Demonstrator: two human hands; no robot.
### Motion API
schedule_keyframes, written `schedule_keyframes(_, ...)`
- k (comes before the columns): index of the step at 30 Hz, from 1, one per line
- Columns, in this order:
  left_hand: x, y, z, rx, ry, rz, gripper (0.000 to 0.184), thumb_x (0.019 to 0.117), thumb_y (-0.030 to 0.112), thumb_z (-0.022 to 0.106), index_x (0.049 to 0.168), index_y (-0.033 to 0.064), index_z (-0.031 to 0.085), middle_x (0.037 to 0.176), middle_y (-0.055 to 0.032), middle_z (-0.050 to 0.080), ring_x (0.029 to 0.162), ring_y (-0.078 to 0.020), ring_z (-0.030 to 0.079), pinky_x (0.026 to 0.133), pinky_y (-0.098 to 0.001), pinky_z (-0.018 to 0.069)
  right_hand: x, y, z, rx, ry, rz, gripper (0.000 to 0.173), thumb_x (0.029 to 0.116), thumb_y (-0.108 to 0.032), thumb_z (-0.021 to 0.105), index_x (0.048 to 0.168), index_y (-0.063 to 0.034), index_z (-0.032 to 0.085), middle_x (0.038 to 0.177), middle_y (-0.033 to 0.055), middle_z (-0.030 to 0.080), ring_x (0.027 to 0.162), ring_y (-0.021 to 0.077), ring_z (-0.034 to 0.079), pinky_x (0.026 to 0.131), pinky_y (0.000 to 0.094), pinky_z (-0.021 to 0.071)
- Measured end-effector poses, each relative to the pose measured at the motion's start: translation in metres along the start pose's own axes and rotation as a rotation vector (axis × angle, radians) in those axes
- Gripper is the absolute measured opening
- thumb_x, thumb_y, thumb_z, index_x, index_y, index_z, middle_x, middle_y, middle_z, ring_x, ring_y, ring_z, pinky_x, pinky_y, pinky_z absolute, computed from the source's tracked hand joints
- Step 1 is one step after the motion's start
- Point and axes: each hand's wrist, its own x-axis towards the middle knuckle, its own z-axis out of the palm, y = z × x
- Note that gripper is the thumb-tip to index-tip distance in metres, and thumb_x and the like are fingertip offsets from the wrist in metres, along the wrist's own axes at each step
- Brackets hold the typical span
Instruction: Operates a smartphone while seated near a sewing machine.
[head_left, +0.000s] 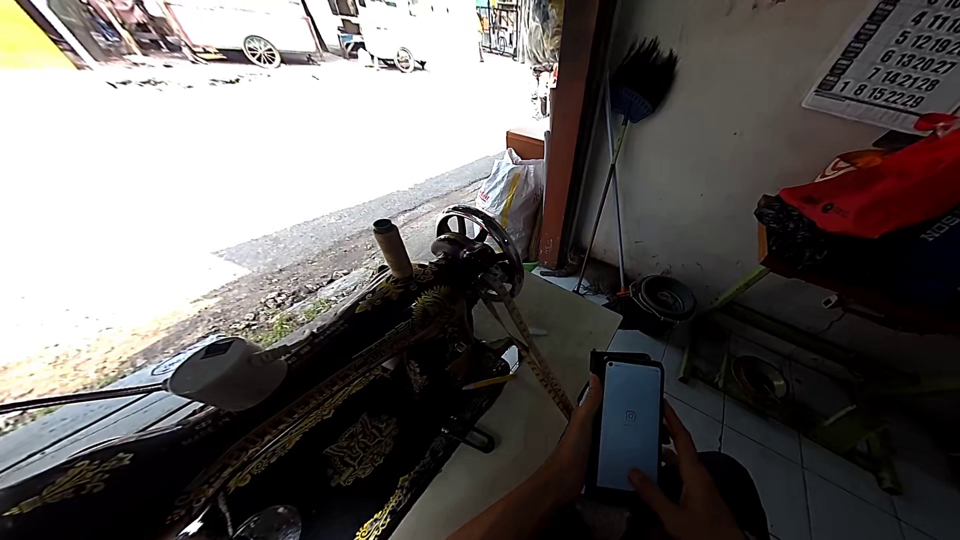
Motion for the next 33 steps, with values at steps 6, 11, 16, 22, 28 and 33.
schedule_keyframes(6, -0.0007, 0.0006, 0.0006, -0.014, -0.008, 0.004, 0.064, 0.1105, 0.05, 0.013, 0.131, 0.0097, 0.059, 0.108, -0.0077, 0.075, 0.101, -0.0155, 0.073, 0.088, -0.0354, 0.0611, 0.0003, -0.0012, -0.0029, 0.036, -0.032, 0.017, 0.094, 0.09, -0.019, 0.07, 0.162, 0.001, 0.014, 0.158, 0.0207, 0.036, 0.127, 0.0132, 0.059, 0.1, 0.0266, 0.0549)
schedule_keyframes(11, 0.0002, 0.0001, 0.0, -0.008, 0.003, -0.005, 0.066, 0.1096, 0.053, 0.014, 0.134, 0.0105, 0.057, 0.111, -0.0086, 0.073, 0.103, -0.0167, 0.072, 0.09, -0.0365, 0.0603, 0.0009, -0.0003, -0.0045, 0.051, -0.048, 0.012, 0.09, 0.0928, -0.018, 0.067, 0.163, 0.0006, 0.013, 0.16, 0.021, 0.034, 0.126, 0.0127, 0.06, 0.096, 0.0261, 0.0569)
schedule_keyframes(16, -0.0007, 0.0012, 0.0012, -0.02, 0.002, -0.007, 0.065, 0.11, 0.052, 0.013, 0.134, 0.0108, 0.057, 0.111, -0.0082, 0.074, 0.103, -0.0163, 0.072, 0.089, -0.0357, 0.0606, 0.0012, 0.0001, -0.0057, 0.082, -0.061, 0.019, 0.088, 0.0943, -0.017, 0.064, 0.163, -0.0006, 0.013, 0.16, 0.0206, 0.033, 0.127, 0.013, 0.06, 0.097, 0.0269, 0.0565)
schedule_keyframes(22, 0.0004, -0.0008, -0.0011, -0.039, -0.029, 0.003, 0.066, 0.1094, 0.053, 0.012, 0.134, 0.0108, 0.057, 0.111, -0.0083, 0.074, 0.104, -0.0166, 0.072, 0.09, -0.0362, 0.0607, 0.0014, 0.001, -0.0067, 0.098, -0.075, -0.002, 0.086, 0.0949, -0.016, 0.063, 0.163, 0.0004, 0.012, 0.161, 0.0199, 0.032, 0.129, 0.0141, 0.059, 0.099, 0.0283, 0.0561)
schedule_keyframes(28, 0.0011, -0.0018, -0.0018, -0.067, -0.046, 0.008, 0.066, 0.1098, 0.052, 0.013, 0.134, 0.0101, 0.057, 0.112, -0.0088, 0.074, 0.104, -0.017, 0.072, 0.091, -0.0361, 0.0604, 0.0014, 0.0002, -0.0073, 0.103, -0.082, 0.002, 0.086, 0.0947, -0.015, 0.062, 0.163, -0.0005, 0.012, 0.161, 0.0197, 0.032, 0.129, 0.0147, 0.059, 0.1, 0.0288, 0.0561)
schedule_keyframes(33, 0.0006, -0.0012, -0.0021, -0.078, -0.057, -0.001, 0.067, 0.1093, 0.053, 0.011, 0.133, 0.0103, 0.057, 0.111, -0.0086, 0.074, 0.104, -0.0168, 0.073, 0.091, -0.0359, 0.0606, 0.0017, 0.002, -0.0075, 0.094, -0.084, -0.006, 0.086, 0.0949, -0.016, 0.062, 0.163, -0.0004, 0.012, 0.162, 0.0193, 0.031, 0.129, 0.0144, 0.059, 0.099, 0.0286, 0.0561)
